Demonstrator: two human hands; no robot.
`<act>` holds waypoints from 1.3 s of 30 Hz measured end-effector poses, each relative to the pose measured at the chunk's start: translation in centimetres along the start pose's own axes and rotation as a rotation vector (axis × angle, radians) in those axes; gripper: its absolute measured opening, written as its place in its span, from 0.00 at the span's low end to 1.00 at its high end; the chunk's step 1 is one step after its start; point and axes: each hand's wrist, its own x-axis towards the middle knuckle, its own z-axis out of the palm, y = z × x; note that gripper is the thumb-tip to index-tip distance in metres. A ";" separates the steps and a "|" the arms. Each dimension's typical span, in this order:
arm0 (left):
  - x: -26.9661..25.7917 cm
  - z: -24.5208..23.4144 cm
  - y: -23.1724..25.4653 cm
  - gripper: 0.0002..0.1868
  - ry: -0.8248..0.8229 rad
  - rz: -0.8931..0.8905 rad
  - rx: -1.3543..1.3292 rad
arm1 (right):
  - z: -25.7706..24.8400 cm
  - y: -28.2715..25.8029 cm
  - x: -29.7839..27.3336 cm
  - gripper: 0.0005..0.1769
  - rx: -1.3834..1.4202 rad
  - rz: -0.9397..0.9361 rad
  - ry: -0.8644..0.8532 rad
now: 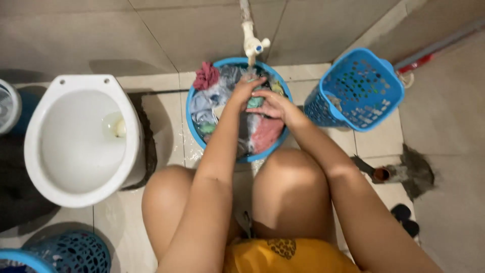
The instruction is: The person transfers clothes from a basket into a basin of water and washes them by hand. They scrub the garments under a running faucet and place the washed items back into the basket.
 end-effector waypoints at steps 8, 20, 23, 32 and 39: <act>0.7 1.2 -1.6 0.14 -0.265 0.641 0.891 | -6.7 1.7 4.2 0.19 -0.408 -0.046 0.023; 0.9 2.7 -3.2 0.01 0.416 0.613 1.096 | -0.8 3.4 1.6 0.18 -1.609 -0.648 0.326; 2.3 3.0 -4.2 0.05 0.503 0.661 1.064 | 1.3 2.5 -1.3 0.14 -1.742 -0.641 0.389; 5.7 -2.5 -3.4 0.30 0.520 0.668 1.086 | 5.3 -7.8 -16.1 0.20 -1.470 -1.062 0.884; 5.2 -8.3 -4.4 0.40 0.512 0.550 1.466 | -3.3 -10.1 -19.8 0.38 -1.524 -0.874 1.312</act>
